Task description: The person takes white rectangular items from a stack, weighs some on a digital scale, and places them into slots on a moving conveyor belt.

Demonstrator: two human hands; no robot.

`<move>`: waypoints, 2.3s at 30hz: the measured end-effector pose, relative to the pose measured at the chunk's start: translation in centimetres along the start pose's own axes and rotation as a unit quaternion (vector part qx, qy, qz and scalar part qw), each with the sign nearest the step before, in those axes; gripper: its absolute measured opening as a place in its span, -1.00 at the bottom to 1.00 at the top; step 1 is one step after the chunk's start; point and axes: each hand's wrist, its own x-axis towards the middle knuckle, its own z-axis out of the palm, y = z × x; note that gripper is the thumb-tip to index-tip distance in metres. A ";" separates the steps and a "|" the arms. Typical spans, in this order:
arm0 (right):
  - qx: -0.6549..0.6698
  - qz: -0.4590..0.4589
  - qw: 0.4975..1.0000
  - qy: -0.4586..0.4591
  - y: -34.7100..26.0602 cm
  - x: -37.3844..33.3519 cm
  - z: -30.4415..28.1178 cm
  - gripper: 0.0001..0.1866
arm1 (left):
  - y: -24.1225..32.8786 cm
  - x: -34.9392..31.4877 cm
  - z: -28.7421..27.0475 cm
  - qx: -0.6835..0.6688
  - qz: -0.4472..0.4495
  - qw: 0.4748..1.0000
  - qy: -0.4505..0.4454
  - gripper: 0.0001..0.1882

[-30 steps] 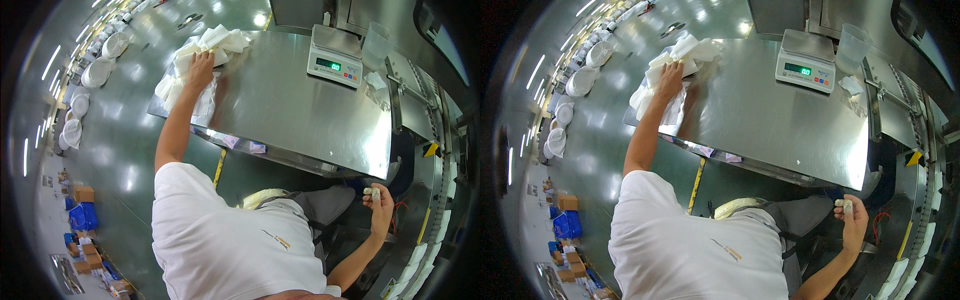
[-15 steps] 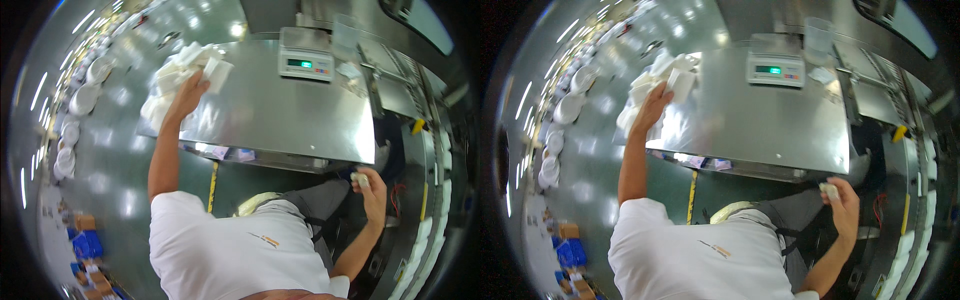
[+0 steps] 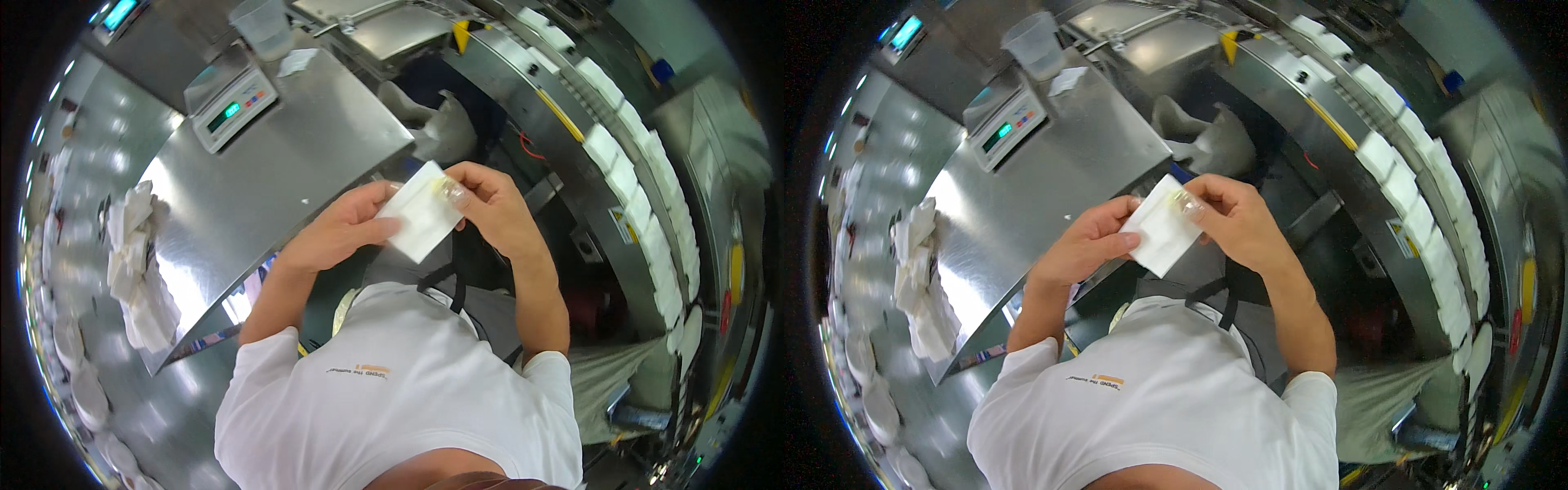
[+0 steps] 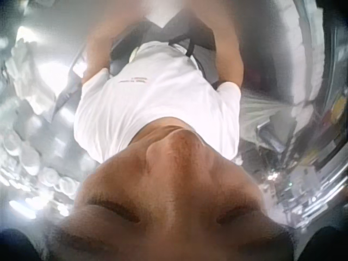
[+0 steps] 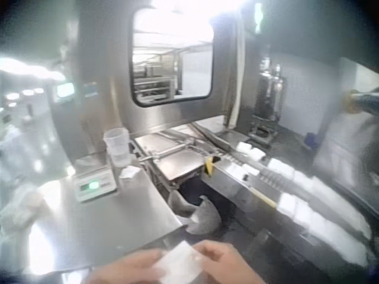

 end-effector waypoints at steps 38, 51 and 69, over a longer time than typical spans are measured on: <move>0.077 -0.026 0.938 0.337 8.8 -15.8 -7.4 -0.69 | -7.6 16.4 10.6 0.119 -0.035 0.976 -0.180 -0.39; 0.237 -0.140 0.828 0.488 10.8 -10.7 -7.1 -0.71 | -9.5 20.4 14.0 -0.007 0.047 0.999 0.004 -0.40; 0.280 0.010 0.777 0.564 17.5 -19.9 -7.5 -0.74 | 1.2 65.8 26.4 0.211 0.018 0.966 -0.146 -0.78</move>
